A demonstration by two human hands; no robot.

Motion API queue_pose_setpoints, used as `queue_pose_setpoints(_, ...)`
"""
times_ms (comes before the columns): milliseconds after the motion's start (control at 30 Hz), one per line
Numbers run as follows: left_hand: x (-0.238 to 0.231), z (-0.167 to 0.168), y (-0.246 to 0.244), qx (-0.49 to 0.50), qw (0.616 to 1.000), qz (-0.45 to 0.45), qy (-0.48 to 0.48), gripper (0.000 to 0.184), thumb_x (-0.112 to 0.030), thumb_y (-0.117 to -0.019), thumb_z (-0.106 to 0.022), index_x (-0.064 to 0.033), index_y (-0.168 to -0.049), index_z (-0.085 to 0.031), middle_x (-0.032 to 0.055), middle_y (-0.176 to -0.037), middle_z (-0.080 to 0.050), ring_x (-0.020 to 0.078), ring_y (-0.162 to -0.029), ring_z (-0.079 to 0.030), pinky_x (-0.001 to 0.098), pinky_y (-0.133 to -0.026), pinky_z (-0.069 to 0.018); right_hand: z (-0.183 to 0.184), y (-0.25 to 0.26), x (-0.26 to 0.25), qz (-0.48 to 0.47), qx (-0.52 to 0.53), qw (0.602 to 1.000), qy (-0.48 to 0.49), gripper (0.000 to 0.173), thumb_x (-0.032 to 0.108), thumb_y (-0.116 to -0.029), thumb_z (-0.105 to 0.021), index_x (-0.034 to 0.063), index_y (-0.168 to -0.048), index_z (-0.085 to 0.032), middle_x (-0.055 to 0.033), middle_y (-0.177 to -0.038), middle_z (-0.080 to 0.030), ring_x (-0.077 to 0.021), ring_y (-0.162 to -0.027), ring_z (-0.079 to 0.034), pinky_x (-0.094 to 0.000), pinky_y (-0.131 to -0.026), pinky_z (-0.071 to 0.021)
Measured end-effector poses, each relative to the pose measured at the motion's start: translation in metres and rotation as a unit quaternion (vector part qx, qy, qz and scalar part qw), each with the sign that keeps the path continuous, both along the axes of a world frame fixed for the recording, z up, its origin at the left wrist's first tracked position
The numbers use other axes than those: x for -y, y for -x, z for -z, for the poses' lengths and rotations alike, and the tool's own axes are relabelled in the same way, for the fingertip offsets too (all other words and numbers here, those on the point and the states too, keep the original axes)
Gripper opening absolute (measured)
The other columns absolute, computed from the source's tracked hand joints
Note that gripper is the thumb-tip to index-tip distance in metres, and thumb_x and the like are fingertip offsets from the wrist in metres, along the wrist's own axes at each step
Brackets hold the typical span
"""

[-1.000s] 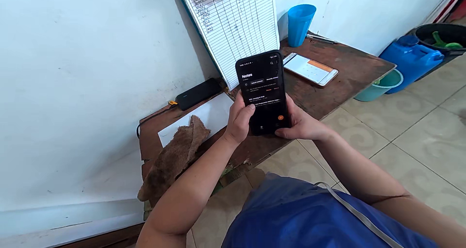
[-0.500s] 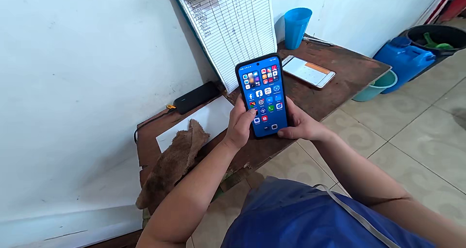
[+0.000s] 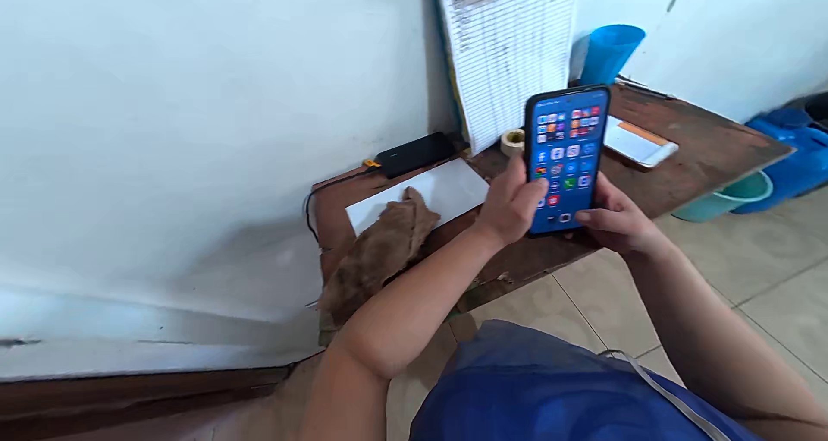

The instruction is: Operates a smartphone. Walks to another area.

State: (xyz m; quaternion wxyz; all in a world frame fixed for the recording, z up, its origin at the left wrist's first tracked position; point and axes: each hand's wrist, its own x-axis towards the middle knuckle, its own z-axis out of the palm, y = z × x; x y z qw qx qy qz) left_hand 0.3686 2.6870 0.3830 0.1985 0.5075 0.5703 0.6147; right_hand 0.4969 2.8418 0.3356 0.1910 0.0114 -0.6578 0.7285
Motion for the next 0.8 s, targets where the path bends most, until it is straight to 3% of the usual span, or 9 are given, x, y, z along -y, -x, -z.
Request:
queue_pose_setpoints(167,0.0,-0.001,0.001,0.015,1.0,0.022,0.007,0.047,-0.011,-0.0997,-0.037,0.0119,-0.14,-0.041,0.0234,-0.11,-0.066,0.0249,-0.097,-0.069,0.0444,-0.086,-0.0573,-0.008,0.003,0.009,0.062,0.04,0.997,0.013,0.058,0.062,-0.0862,-0.067,0.0294,-0.13,-0.049,0.0115,-0.099,-0.073,-0.0042,-0.074,-0.07,-0.0219,-0.056,-0.058)
queue_pose_setpoints(267,0.0,-0.006,-0.002,0.042,0.998,0.033,0.017,0.046,-0.016,-0.1018,-0.034,0.0078,-0.141,-0.042,0.0213,-0.11,-0.066,0.0235,-0.096,-0.069,0.0432,-0.085,-0.0568,-0.016,-0.007,0.024,0.063,0.03,0.997,0.043,0.037,0.057,-0.0989,-0.049,0.0324,-0.126,-0.055,0.0101,-0.103,-0.075,-0.0059,-0.078,-0.072,-0.0238,-0.058,-0.0592)
queue_pose_setpoints(367,0.008,-0.007,-0.006,0.052,0.997,0.04,0.039,0.05,-0.022,-0.102,-0.034,0.0056,-0.142,-0.043,0.0185,-0.111,-0.066,0.0199,-0.095,-0.068,0.0414,-0.086,-0.0562,-0.018,-0.02,0.047,0.063,0.03,0.993,0.09,0.045,0.065,-0.0947,-0.054,0.0309,-0.122,-0.062,0.0072,-0.107,-0.076,-0.01,-0.089,-0.074,-0.0306,-0.068,-0.0628)
queue_pose_setpoints(433,0.011,-0.002,-0.011,0.067,0.995,0.057,0.049,0.047,-0.023,-0.1029,-0.037,0.0038,-0.141,-0.045,0.0122,-0.11,-0.068,0.012,-0.095,-0.068,0.0353,-0.089,-0.0571,-0.016,-0.035,0.062,0.095,0.041,0.989,0.108,0.053,0.064,-0.0946,-0.053,0.0201,-0.124,-0.059,0.0034,-0.108,-0.075,-0.0128,-0.094,-0.073,-0.0336,-0.073,-0.0623)
queue_pose_setpoints(500,0.007,0.005,-0.016,0.05,0.996,0.063,0.041,0.049,-0.023,-0.0997,-0.039,0.0099,-0.136,-0.049,0.0067,-0.108,-0.069,0.0029,-0.095,-0.067,0.026,-0.089,-0.0566,-0.008,-0.052,0.071,0.109,0.026,0.987,0.117,0.058,0.062,-0.095,-0.053,0.0138,-0.126,-0.056,0.0036,-0.11,-0.074,-0.0114,-0.096,-0.071,-0.0319,-0.076,-0.0607)
queue_pose_setpoints(600,0.005,0.01,-0.022,-0.043,0.993,0.112,0.019,0.059,-0.035,-0.1037,-0.038,0.0189,-0.126,-0.048,-0.0016,-0.111,-0.069,-0.0118,-0.103,-0.062,0.0133,-0.095,-0.052,0.008,-0.081,0.08,0.135,-0.011,0.984,0.114,0.06,0.067,-0.0952,-0.048,0.0153,-0.124,-0.057,0.0073,-0.108,-0.073,-0.0066,-0.09,-0.071,-0.0269,-0.069,-0.0597)
queue_pose_setpoints(667,0.01,0.008,-0.027,-0.135,0.981,0.135,0.023,0.076,-0.05,-0.1062,-0.033,0.022,-0.122,-0.051,0.002,-0.11,-0.069,-0.0165,-0.105,-0.057,0.0095,-0.096,-0.0475,0.017,-0.096,0.086,0.138,-0.017,0.983,0.12,0.068,0.073,-0.0942,-0.045,0.0146,-0.126,-0.056,0.0079,-0.108,-0.072,-0.0052,-0.088,-0.07,-0.0251,-0.067,-0.0592)
queue_pose_setpoints(733,0.015,-0.001,-0.034,-0.246,0.958,0.135,0.054,0.082,-0.054,-0.1053,-0.03,0.0233,-0.114,-0.057,0.0145,-0.102,-0.07,-0.0087,-0.1,-0.06,0.014,-0.091,-0.048,0.02,-0.11,0.093,0.146,0.002,0.981,0.125,0.073,0.076,-0.0928,-0.044,0.0115,-0.125,-0.056,0.0077,-0.106,-0.072,-0.0042,-0.087,-0.069,-0.0251,-0.068,-0.0585)
queue_pose_setpoints(800,0.015,-0.007,-0.04,-0.355,0.921,0.141,0.075,0.077,-0.047,-0.1053,-0.029,0.0226,-0.102,-0.061,0.0278,-0.091,-0.07,0.0174,-0.09,-0.07,0.0328,-0.082,-0.054,0.022,-0.126,0.099,0.161,0.019,0.978,0.131,0.072,0.072,-0.0937,-0.043,0.0069,-0.122,-0.056,0.0057,-0.104,-0.07,-0.005,-0.088,-0.068,-0.0269,-0.07,-0.0579)
